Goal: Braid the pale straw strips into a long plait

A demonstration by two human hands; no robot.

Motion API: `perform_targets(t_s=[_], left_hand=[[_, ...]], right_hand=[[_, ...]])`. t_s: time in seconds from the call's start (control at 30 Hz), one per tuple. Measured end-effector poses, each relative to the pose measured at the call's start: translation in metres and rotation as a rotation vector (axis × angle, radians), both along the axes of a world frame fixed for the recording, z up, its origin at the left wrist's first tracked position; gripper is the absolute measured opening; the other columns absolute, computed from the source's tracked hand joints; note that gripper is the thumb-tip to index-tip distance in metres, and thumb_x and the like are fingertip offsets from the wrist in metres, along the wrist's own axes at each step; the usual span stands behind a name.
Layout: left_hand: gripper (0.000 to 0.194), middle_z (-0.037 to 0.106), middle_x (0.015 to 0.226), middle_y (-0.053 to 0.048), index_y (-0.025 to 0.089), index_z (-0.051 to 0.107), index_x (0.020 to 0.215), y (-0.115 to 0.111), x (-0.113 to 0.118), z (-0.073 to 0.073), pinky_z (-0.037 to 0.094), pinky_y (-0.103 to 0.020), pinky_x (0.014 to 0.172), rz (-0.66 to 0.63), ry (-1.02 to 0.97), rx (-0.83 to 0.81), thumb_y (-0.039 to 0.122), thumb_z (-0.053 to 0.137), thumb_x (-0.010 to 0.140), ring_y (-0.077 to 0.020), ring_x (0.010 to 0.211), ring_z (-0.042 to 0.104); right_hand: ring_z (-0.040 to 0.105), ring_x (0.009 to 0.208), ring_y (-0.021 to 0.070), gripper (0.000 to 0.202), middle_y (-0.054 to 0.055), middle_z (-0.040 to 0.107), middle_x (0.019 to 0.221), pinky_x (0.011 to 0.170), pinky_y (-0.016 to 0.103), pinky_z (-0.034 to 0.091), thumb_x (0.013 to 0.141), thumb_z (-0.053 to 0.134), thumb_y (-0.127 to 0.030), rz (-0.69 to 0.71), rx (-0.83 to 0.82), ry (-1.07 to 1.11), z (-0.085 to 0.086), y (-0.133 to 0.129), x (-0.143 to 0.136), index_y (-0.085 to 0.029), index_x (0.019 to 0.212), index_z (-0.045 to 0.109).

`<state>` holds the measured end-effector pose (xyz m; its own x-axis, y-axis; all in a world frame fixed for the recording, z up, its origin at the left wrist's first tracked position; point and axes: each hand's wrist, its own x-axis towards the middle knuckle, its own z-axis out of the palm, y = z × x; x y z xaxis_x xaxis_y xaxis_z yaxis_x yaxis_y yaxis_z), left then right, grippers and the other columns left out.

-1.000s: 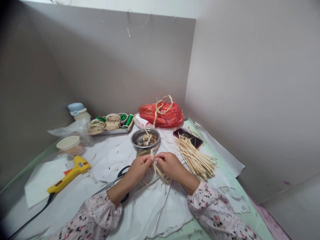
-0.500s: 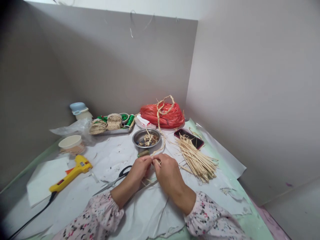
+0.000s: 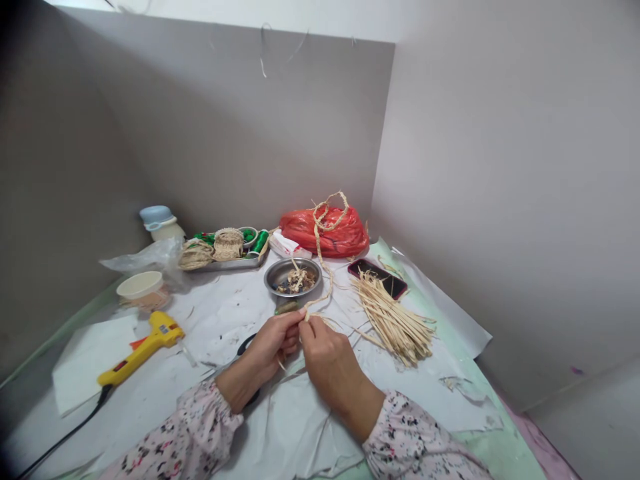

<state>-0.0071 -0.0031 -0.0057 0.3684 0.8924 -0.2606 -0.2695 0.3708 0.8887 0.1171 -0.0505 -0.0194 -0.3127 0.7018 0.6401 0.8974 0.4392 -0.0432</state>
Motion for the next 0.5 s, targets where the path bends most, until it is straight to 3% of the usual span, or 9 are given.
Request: perform_targets(t_s=[0.2,0.33,0.4,0.5], left_hand=[[0.033,0.029,0.051,0.01,0.017,0.047,0.062,-0.001,0.0,0.002,0.009,-0.021,0.042,-0.005,0.058,0.071,0.037,0.072,0.065,-0.0029,0.042,0.019],[0.027,0.033,0.051,0.009,0.015,0.053,0.064,0.002,-0.002,-0.002,0.01,-0.022,0.042,0.027,0.083,0.068,0.034,0.071,0.064,-0.0029,0.042,0.021],[0.026,0.034,0.051,0.009,0.014,0.057,0.069,0.003,-0.002,-0.004,0.009,-0.022,0.042,0.051,0.081,0.065,0.035,0.07,0.064,-0.0029,0.042,0.02],[0.027,0.028,0.049,0.011,0.014,0.059,0.073,0.004,-0.003,-0.004,0.007,-0.022,0.042,0.107,0.076,0.069,0.037,0.069,0.065,-0.0031,0.04,0.016]], right_hand=[[0.063,0.073,0.0174,0.026,0.009,0.065,0.093,0.059,0.026,0.047,0.084,0.048,-0.002,-0.006,-0.019,-0.043,-0.003,0.001,0.0,-0.012,0.104,0.058],[0.063,0.071,0.0182,0.025,0.009,0.066,0.09,0.062,0.027,0.048,0.083,0.046,-0.004,0.028,-0.047,-0.06,-0.004,-0.001,-0.003,-0.012,0.102,0.061],[0.062,0.073,0.0186,0.025,0.009,0.066,0.088,0.064,0.028,0.048,0.082,0.047,-0.007,0.098,-0.067,0.023,0.003,-0.003,-0.001,-0.014,0.1,0.062],[0.061,0.085,0.0193,0.029,0.008,0.066,0.092,0.073,0.029,0.048,0.08,0.048,-0.014,0.242,-0.037,0.316,0.02,0.0,0.01,-0.016,0.105,0.061]])
